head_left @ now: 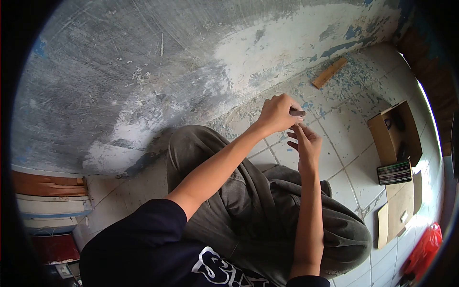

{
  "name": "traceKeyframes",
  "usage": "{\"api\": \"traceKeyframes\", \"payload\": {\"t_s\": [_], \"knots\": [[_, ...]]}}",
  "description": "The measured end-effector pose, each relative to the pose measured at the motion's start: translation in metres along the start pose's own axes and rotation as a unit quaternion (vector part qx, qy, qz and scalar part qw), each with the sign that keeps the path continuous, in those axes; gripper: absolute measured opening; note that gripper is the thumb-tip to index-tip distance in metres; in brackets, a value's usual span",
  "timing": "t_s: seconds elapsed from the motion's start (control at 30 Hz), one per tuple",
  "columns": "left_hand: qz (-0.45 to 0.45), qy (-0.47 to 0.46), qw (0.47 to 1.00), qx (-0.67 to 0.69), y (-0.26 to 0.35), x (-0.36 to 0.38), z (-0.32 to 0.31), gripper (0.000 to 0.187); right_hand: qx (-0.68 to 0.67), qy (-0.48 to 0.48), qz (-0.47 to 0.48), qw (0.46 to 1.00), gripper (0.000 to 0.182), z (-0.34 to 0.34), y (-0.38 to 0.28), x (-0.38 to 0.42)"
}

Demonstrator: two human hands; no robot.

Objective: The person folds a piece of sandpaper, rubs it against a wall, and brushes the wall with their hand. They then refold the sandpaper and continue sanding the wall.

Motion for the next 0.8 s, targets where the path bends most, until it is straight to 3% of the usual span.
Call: {"api": "traceKeyframes", "payload": {"t_s": [0.8], "knots": [[-0.01, -0.017, 1.0, -0.015, 0.0026, 0.0015, -0.002, 0.02, 0.032, -0.017, 0.004, 0.999, 0.03, 0.0015, 0.0037, -0.0021]]}}
Point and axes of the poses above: each hand's wrist, its own x-axis away from the middle knuckle, its own z-axis out of the back of the hand, y = z × x, the point moved 3 cm from there along -x, towards the middle knuckle, and after that the axes turned 8 degrees about -y, right-handed, at the moved point
